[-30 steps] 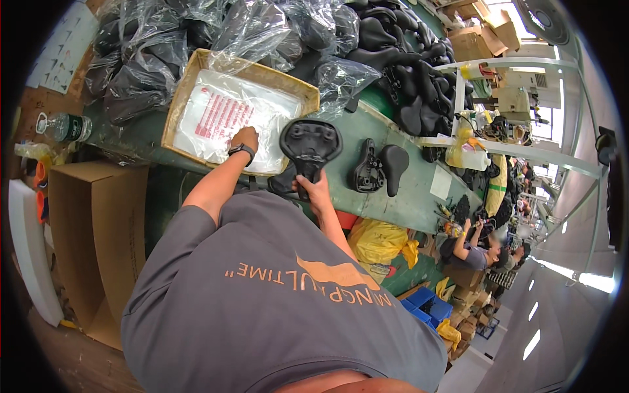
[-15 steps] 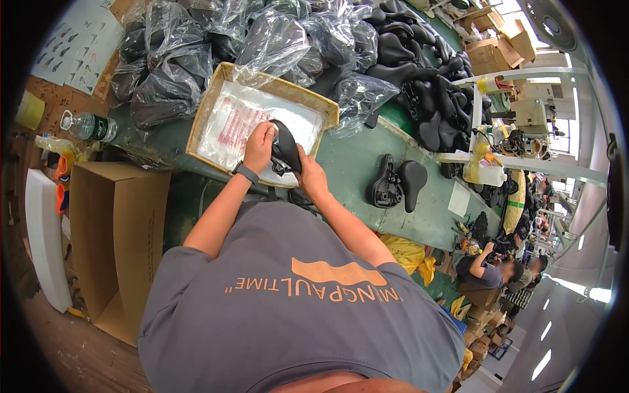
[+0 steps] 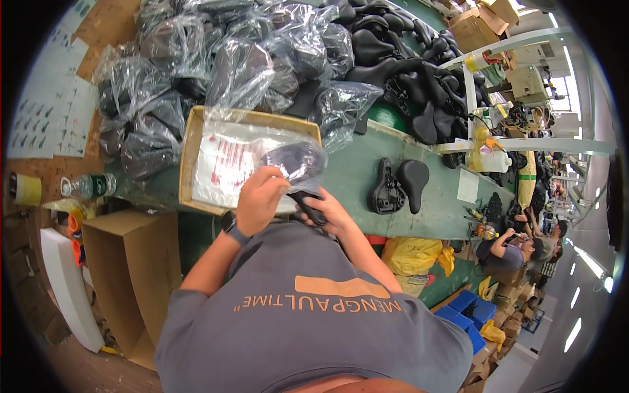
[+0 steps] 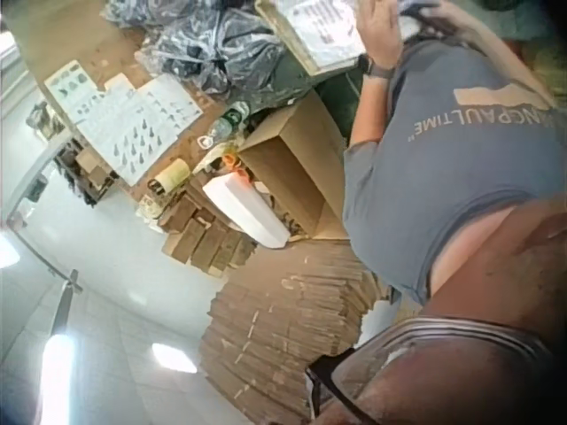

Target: Inspecting and wiping down bicycle seats before putting them in plastic bags.

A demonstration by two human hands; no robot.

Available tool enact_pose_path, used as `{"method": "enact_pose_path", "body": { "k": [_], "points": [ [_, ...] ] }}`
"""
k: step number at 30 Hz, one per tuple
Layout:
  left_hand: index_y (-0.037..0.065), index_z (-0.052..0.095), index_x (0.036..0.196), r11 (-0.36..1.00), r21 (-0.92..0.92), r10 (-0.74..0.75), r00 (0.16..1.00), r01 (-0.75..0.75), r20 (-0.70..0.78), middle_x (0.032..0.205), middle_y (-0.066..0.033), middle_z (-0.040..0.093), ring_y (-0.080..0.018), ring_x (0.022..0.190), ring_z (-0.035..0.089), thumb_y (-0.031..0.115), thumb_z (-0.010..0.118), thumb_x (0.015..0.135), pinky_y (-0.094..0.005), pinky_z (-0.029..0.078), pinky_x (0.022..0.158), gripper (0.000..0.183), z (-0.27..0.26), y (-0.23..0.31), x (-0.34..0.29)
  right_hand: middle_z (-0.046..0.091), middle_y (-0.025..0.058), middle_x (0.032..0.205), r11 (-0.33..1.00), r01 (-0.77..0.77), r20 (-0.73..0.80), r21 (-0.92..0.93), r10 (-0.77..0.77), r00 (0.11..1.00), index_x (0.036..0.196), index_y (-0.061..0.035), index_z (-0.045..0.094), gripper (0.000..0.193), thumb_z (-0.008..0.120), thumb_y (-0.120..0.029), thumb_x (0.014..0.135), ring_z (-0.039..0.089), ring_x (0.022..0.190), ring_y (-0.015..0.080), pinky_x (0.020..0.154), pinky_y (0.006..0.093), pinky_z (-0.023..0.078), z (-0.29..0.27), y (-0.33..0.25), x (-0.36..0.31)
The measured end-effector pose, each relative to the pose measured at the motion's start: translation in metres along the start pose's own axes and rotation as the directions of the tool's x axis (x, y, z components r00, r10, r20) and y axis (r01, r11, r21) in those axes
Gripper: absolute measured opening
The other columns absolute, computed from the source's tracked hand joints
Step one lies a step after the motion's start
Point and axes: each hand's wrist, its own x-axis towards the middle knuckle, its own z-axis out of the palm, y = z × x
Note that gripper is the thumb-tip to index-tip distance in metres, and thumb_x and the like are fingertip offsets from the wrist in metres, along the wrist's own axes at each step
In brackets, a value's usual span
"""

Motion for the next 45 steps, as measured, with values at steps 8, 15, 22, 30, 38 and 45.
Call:
{"method": "enact_pose_path", "body": {
  "k": [8,15,22,30,38,45],
  "points": [
    [0.001,0.069,0.109,0.944,-0.296,-0.17,0.984,0.145,-0.06,0.101,-0.0127,0.067,-0.0251,0.091,0.067,0.007,0.062,0.109,-0.0366,0.053,0.082,0.009,0.044,-0.003,0.086,0.066,0.0152,0.129,0.858,0.478,-0.226,-0.191,-0.512,0.829,0.171,-0.0032,0.022,0.087,0.075,-0.01,0.103,0.07,0.102,0.0186,0.085,0.0342,0.06,0.048,-0.115,0.014],
    [0.001,0.07,0.12,0.803,-0.371,-0.575,0.767,0.466,-0.283,0.101,-0.0036,0.072,-0.0138,0.093,0.067,0.021,0.056,0.117,-0.0329,0.055,0.089,0.024,0.037,-0.124,0.121,0.07,0.0218,0.137,0.275,0.106,-0.182,-0.956,-0.834,0.521,0.161,-0.0033,0.044,0.078,0.081,-0.026,0.096,0.065,0.13,0.0399,0.108,0.047,0.053,-0.158,-0.169,0.061],
    [0.003,0.054,0.136,0.86,0.232,-0.327,0.84,0.455,-0.433,0.145,-0.0186,0.058,-0.0344,0.13,0.058,0.011,0.07,0.104,-0.0433,0.053,0.101,0.037,0.055,-0.165,0.021,0.069,0.021,0.132,0.112,-0.719,-0.633,-0.686,-0.58,0.513,0.152,-0.0013,0.046,0.091,0.092,-0.035,0.082,0.063,0.128,0.0382,0.107,0.0518,0.05,-0.33,-0.075,0.077],
    [0.008,0.072,0.114,0.887,0.381,-0.362,0.905,0.262,0.222,0.108,-0.0158,0.075,-0.0386,0.105,0.07,0.022,0.076,0.096,-0.0464,0.057,0.087,0.023,0.149,-0.195,-0.033,0.068,0.0163,0.125,-0.153,-0.391,-0.289,-0.908,-0.448,0.846,0.124,-0.0085,0.073,0.059,0.093,-0.027,0.072,0.069,0.113,0.039,0.096,0.0502,0.061,-0.243,-0.031,0.061],
    [0.007,0.072,0.097,0.829,0.462,-0.481,0.825,0.316,0.298,0.097,-0.0153,0.072,-0.0392,0.097,0.069,0.034,0.083,0.092,-0.0523,0.056,0.083,0.03,0.174,-0.264,-0.069,0.076,0.0237,0.107,0.457,-0.263,-0.526,-0.849,-0.693,0.492,0.12,-0.0024,0.068,0.065,0.099,-0.026,0.068,0.074,0.102,0.0422,0.091,0.0469,0.059,-0.168,0.052,-0.065],
    [0.007,0.071,0.097,0.812,0.534,-0.367,0.917,0.234,0.156,0.105,-0.0143,0.07,-0.0383,0.101,0.069,0.033,0.077,0.098,-0.0505,0.057,0.085,0.027,0.181,-0.22,-0.072,0.067,0.0324,0.132,0.485,-0.491,-0.687,-0.724,-0.446,0.573,0.16,-0.0045,0.033,0.107,0.095,-0.028,0.075,0.068,0.12,0.0513,0.1,0.0551,0.057,-0.152,0.176,-0.039]
  ]
}}
